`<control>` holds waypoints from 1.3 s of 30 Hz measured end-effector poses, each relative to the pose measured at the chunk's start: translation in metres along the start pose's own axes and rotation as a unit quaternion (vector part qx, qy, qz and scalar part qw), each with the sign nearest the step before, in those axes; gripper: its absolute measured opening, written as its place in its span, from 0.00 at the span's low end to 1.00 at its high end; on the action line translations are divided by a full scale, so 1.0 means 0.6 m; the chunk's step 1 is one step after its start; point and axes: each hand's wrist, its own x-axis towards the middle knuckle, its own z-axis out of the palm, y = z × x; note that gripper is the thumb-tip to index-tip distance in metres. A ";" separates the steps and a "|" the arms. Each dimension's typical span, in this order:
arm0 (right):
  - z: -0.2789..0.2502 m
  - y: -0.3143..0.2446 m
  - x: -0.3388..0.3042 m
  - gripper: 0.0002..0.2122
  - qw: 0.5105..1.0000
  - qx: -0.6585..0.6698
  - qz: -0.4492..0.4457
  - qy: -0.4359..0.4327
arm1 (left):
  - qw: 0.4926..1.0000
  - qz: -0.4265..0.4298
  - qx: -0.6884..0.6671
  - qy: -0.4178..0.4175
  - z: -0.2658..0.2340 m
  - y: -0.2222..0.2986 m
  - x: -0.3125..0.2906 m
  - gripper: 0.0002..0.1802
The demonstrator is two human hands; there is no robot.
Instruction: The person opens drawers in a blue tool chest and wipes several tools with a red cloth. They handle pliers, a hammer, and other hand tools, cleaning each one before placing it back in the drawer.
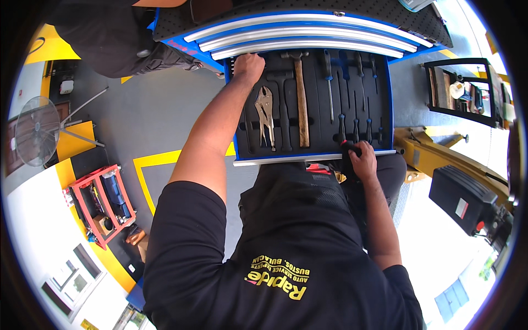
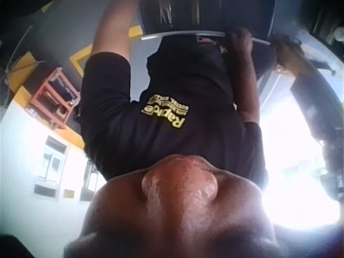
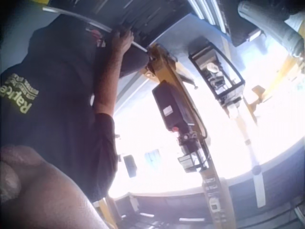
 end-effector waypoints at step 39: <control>-0.128 -0.256 -0.026 0.18 0.637 0.742 0.094 -0.185 | 0.450 -0.060 -0.888 -0.068 -0.326 0.231 -0.439 0.13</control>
